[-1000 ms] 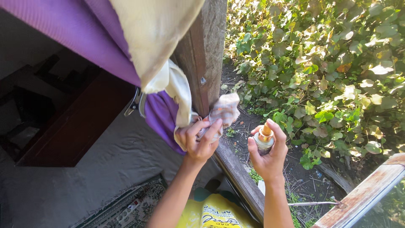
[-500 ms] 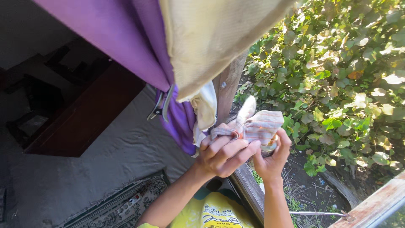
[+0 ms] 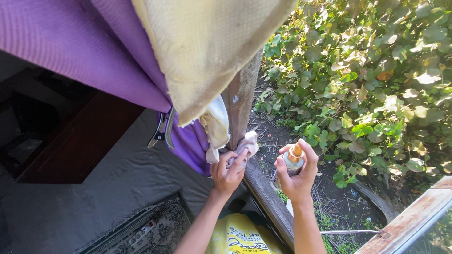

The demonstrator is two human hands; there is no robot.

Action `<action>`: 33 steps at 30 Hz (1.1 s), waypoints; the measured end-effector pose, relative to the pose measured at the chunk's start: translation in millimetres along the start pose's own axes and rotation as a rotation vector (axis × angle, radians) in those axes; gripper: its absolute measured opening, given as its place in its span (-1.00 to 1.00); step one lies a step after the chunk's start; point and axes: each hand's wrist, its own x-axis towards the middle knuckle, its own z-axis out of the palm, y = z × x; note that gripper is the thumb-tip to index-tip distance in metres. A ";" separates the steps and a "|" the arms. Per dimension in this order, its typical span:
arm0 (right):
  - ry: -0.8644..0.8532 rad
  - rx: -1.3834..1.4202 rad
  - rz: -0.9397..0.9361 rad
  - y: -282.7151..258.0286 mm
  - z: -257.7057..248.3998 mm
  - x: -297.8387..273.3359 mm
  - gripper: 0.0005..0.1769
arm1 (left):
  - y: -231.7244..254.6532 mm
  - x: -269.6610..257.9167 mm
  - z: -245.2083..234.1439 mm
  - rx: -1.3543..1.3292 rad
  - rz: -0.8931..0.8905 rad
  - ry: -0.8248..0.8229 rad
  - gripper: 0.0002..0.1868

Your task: The person cleans an open window by spraying liquid from a spray bottle and wiping down the windowpane and wooden frame with a cloth.

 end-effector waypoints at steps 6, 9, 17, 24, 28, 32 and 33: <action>-0.019 -0.176 -0.220 -22.0 1.9 11.8 -0.24 | 26.0 67.7 -39.1 -0.051 0.079 0.218 -0.54; -0.008 -0.182 -0.331 -42.4 9.0 21.1 -0.23 | 33.3 76.5 -45.1 -0.070 0.040 0.225 -0.52; 0.161 -0.081 -0.442 -88.7 25.1 59.8 -0.31 | 26.5 31.9 -38.9 -0.129 -0.009 0.072 -0.51; 0.207 0.039 -0.400 -87.8 36.4 49.2 -0.36 | 27.3 51.7 -63.2 -0.117 0.113 0.142 -0.55; 0.240 0.063 -0.308 -78.7 28.4 34.9 -0.37 | 41.8 102.5 -68.8 -0.039 0.212 0.213 -0.54; 0.219 0.109 -0.216 -71.3 21.4 29.5 -0.37 | 58.3 156.8 -85.6 -0.028 0.179 0.364 -0.58; 0.185 0.071 -0.236 -70.7 19.7 29.6 -0.35 | 60.5 165.8 -90.2 -0.043 0.197 0.407 -0.60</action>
